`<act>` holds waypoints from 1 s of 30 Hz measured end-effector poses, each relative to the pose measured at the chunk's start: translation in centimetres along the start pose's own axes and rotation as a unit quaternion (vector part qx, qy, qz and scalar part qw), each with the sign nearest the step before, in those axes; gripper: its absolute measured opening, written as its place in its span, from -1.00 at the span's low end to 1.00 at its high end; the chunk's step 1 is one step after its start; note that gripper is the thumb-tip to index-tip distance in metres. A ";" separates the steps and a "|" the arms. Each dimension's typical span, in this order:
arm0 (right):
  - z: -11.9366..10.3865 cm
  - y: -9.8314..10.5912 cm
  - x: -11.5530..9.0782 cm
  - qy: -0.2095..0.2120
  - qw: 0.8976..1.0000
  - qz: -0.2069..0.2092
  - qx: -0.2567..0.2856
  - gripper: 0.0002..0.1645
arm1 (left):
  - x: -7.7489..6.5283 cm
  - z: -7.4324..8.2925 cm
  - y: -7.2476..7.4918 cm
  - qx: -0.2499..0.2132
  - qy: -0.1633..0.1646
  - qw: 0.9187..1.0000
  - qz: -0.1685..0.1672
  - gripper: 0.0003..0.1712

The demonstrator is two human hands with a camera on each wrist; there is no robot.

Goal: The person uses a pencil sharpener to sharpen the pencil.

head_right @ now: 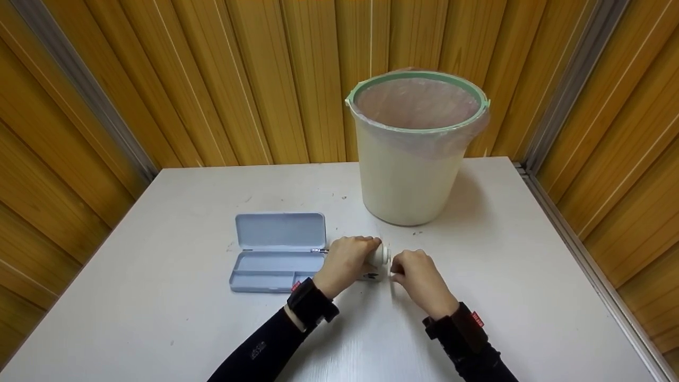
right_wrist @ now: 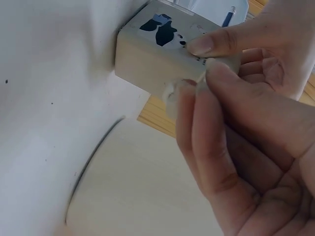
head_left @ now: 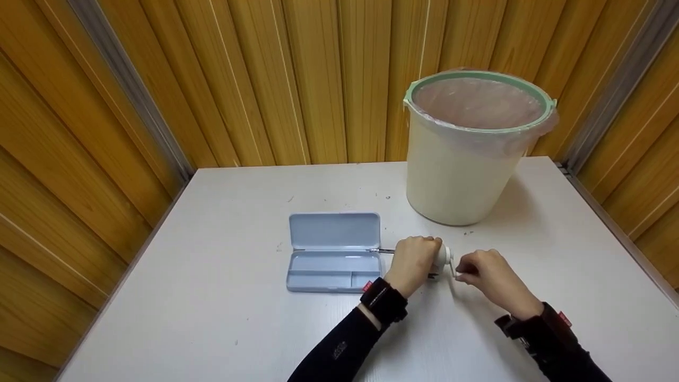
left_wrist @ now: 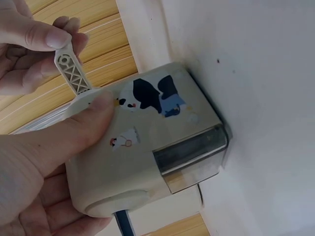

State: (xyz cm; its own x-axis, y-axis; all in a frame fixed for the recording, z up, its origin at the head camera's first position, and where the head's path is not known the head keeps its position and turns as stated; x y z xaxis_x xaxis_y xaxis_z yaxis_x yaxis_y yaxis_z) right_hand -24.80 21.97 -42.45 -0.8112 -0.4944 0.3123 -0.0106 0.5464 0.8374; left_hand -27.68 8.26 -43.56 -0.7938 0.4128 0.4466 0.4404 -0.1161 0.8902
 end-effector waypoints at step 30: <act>-0.3 1.7 2.3 -0.009 0.991 0.115 -0.061 -0.86 | 0.1 -0.4 -0.3 -0.027 -0.029 0.999 -0.009 -0.73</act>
State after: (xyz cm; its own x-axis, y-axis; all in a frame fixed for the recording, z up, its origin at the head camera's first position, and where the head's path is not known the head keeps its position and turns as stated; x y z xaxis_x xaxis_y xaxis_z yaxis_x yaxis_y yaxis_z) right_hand -26.53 21.56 -40.11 -0.7939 -0.3542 0.4942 0.2458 0.5564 0.7937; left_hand -28.02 7.95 -43.76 -0.7752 0.4666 0.4258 0.4017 -0.1561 0.9024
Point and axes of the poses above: each hand's wrist, its own x-axis towards the middle knuckle, its own y-axis out of the back of the hand, z = x × y, the point moved 4 cm from there along x, towards the middle knuckle, and after that the axes turned 4 degrees about y, right-handed, at the moved point
